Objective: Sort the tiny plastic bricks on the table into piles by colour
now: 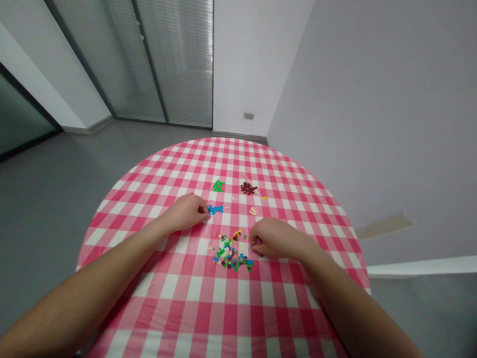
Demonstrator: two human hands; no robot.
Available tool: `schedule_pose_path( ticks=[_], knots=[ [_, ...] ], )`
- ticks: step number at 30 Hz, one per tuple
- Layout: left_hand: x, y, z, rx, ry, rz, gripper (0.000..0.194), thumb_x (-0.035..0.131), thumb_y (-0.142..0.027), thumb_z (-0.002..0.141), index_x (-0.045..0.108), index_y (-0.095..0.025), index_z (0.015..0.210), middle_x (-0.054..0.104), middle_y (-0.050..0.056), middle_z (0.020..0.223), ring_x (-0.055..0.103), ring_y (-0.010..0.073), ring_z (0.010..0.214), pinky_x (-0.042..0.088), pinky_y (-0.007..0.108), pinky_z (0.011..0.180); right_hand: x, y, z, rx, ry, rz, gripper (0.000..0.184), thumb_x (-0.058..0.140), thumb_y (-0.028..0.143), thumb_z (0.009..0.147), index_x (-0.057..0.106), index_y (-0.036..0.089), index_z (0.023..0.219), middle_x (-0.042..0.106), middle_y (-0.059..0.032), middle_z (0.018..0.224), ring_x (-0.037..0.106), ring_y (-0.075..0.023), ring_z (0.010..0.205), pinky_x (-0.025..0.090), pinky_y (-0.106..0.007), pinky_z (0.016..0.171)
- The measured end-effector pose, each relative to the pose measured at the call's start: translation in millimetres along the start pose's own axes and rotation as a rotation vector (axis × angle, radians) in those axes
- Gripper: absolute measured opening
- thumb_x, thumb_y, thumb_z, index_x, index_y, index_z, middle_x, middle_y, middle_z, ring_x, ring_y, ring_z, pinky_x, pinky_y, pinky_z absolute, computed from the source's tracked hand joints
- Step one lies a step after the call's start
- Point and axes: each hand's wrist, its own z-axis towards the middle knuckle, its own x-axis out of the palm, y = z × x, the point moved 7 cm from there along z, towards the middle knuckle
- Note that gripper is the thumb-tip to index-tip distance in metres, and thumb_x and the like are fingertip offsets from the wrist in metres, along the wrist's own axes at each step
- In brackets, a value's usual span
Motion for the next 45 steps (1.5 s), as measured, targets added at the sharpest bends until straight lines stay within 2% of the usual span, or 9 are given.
schedule_pose_path(
  ticks=[4,8,11,14,18,23,27,36,45],
  knots=[
    [-0.7,9,-1,-0.123,0.001,0.069,0.018,0.067,-0.028,0.078,0.073,-0.020,0.062,0.070,0.002,0.060,0.060,0.0156,0.055,0.031,0.027,0.053,-3,3,1,-0.060,-0.043,0.023,0.015,0.060,0.009,0.068,0.060,0.018,0.056,0.059,-0.0014,0.057,0.043,-0.0116,0.052,0.028,-0.028,0.053],
    [-4.9,8,-1,-0.125,-0.004,0.053,0.022,0.072,-0.033,0.078,0.071,-0.020,0.060,0.067,0.001,0.056,0.057,0.0149,0.052,0.031,0.029,0.053,-18,0,2,-0.090,-0.253,0.149,0.013,0.060,0.010,0.073,0.067,0.017,0.065,0.068,-0.0037,0.067,0.056,-0.0137,0.061,0.037,-0.026,0.059],
    [-5.8,-5,-2,-0.021,-0.023,0.008,0.023,0.073,-0.032,0.080,0.070,-0.020,0.061,0.066,0.001,0.059,0.057,0.0149,0.057,0.036,0.029,0.058,-24,-8,4,-0.085,-0.421,0.366,0.009,0.062,0.012,0.075,0.070,0.017,0.072,0.070,-0.0028,0.069,0.062,-0.0136,0.062,0.044,-0.024,0.060],
    [-0.7,-32,-5,0.204,-0.074,-0.046,0.016,0.069,-0.026,0.085,0.073,-0.020,0.071,0.070,0.003,0.071,0.062,0.0171,0.073,0.045,0.031,0.072,-18,-12,11,-0.084,-0.517,0.560,0.009,0.064,0.015,0.075,0.072,0.017,0.077,0.072,-0.0023,0.070,0.064,-0.0132,0.061,0.049,-0.023,0.060],
    [15.0,-57,-12,0.347,-0.096,-0.070,0.010,0.067,-0.026,0.090,0.075,-0.022,0.091,0.072,0.005,0.086,0.063,0.0187,0.084,0.047,0.034,0.079,-5,-5,24,-0.102,-0.527,0.625,0.009,0.066,0.017,0.078,0.074,0.017,0.083,0.075,-0.0034,0.074,0.067,-0.0146,0.065,0.051,-0.024,0.062],
    [19.0,-61,-12,0.327,-0.112,-0.094,0.014,0.063,-0.026,0.092,0.074,-0.021,0.086,0.071,0.004,0.080,0.063,0.0179,0.079,0.047,0.033,0.076,6,-5,31,-0.107,-0.539,0.759,0.004,0.067,0.022,0.083,0.067,0.019,0.085,0.074,-0.0036,0.076,0.069,-0.0155,0.066,0.053,-0.025,0.062],
    [14.0,-61,-13,0.312,-0.138,-0.114,0.014,0.062,-0.026,0.092,0.075,-0.022,0.088,0.072,0.004,0.081,0.063,0.0179,0.080,0.047,0.033,0.076,11,-14,31,-0.090,-0.569,0.884,0.019,0.070,0.029,0.083,0.053,0.021,0.086,0.072,-0.0034,0.080,0.069,-0.0157,0.066,0.052,-0.026,0.059],
    [17.2,-64,-13,0.337,-0.116,-0.115,0.014,0.061,-0.018,0.089,0.073,-0.021,0.083,0.071,0.003,0.079,0.062,0.0173,0.079,0.047,0.032,0.077,4,-6,26,-0.117,-0.563,0.738,0.020,0.070,0.026,0.083,0.050,0.022,0.080,0.071,-0.0040,0.080,0.066,-0.0160,0.069,0.051,-0.027,0.063],
    [13.9,-45,-6,0.204,-0.216,-0.018,0.010,0.064,-0.015,0.081,0.070,-0.021,0.076,0.070,0.003,0.078,0.060,0.0198,0.080,0.047,0.037,0.080,-14,-16,17,-0.055,-0.608,0.650,0.008,0.063,0.024,0.086,0.056,0.021,0.085,0.063,0.0004,0.071,0.058,-0.0129,0.061,0.045,-0.024,0.058]
  ],
)
